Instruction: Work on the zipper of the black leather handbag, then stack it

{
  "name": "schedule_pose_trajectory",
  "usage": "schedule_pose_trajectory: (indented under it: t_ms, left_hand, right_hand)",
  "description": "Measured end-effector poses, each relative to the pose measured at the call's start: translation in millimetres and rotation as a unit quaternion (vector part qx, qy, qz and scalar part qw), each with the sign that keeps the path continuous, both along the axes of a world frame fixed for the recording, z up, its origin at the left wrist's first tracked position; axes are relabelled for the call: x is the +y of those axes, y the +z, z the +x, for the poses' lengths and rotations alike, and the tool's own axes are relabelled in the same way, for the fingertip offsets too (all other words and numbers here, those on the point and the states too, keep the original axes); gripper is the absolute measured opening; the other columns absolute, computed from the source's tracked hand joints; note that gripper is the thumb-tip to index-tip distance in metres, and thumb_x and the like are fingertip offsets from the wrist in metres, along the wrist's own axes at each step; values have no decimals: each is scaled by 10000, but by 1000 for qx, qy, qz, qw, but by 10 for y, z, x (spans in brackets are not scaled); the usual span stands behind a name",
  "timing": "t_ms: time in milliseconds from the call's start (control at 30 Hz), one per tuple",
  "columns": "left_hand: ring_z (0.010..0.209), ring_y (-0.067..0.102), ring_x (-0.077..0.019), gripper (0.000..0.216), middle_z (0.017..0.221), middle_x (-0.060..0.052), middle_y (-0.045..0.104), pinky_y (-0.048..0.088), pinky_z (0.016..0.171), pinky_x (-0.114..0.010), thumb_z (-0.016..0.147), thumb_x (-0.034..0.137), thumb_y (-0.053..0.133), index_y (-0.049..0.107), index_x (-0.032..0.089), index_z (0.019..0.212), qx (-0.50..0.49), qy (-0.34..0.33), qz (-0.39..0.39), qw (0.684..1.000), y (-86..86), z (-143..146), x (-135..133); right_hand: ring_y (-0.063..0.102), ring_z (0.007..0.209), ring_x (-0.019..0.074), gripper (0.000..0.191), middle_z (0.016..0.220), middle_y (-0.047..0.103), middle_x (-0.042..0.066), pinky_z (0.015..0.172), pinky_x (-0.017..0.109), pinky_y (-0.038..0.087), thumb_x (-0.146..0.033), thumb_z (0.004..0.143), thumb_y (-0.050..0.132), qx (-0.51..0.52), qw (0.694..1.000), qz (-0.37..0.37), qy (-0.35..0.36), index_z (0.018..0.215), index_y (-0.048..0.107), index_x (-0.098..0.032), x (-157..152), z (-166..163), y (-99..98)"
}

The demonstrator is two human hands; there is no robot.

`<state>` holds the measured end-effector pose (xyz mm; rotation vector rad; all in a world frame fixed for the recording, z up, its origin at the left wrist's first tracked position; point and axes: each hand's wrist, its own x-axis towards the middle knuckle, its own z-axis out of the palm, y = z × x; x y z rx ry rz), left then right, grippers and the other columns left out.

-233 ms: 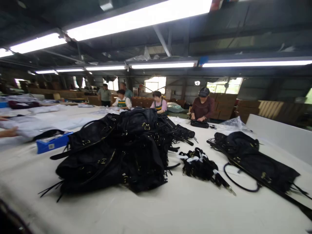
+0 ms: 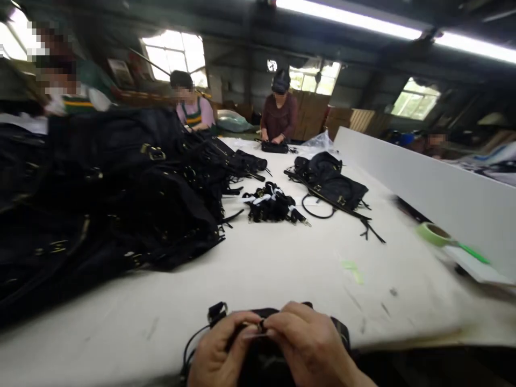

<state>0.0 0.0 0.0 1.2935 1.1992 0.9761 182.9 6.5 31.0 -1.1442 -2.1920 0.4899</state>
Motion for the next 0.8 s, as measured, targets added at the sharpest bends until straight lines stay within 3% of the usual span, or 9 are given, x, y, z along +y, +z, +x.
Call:
schedule_pose_trajectory:
  t_ms: [67, 200, 400, 600, 800]
  left_hand:
    - [764, 660, -155, 251, 806, 15, 718, 525, 736, -195, 813, 465, 608, 688, 245, 904, 26, 35, 9, 999, -11, -51, 41]
    - [754, 675, -132, 217, 817, 32, 728, 522, 688, -143, 797, 438, 638, 693, 251, 892, 34, 24, 10, 999, -1, -72, 57]
    - [705, 666, -118, 221, 776, 40, 725, 530, 692, -144, 819, 441, 619, 680, 255, 923, 23, 20, -24, 999, -36, -33, 57]
    - [744, 669, -126, 145, 817, 33, 727, 538, 738, -167, 806, 381, 648, 709, 272, 880, 40, 47, 48, 997, -64, -7, 53]
    - [833, 673, -132, 88, 883, 32, 732, 536, 784, -171, 796, 318, 668, 731, 302, 855, 50, 41, 118, 991, -90, 13, 69]
  right_hand:
    - [581, 638, 144, 274, 775, 622, 48, 549, 224, 421, -308, 971, 375, -26, 1000, 2, -17, 1018, 624, -205, -44, -3, 37]
    - [593, 699, 162, 385, 855, 624, 55, 586, 244, 414, -465, 978, 301, -49, 996, -62, -46, 1065, 556, -191, -118, -25, 138]
    - [529, 624, 125, 252, 748, 575, 17, 565, 230, 344, -269, 959, 332, -44, 994, -93, -46, 852, 548, -198, -80, 10, 153]
    - [489, 562, 112, 234, 654, 530, 11, 510, 230, 282, -241, 874, 431, -79, 990, -103, -59, 705, 588, -197, -54, 65, 197]
    - [484, 571, 102, 200, 667, 540, 1, 507, 239, 257, -232, 826, 459, -95, 984, -141, -46, 636, 507, -190, -39, 125, 232]
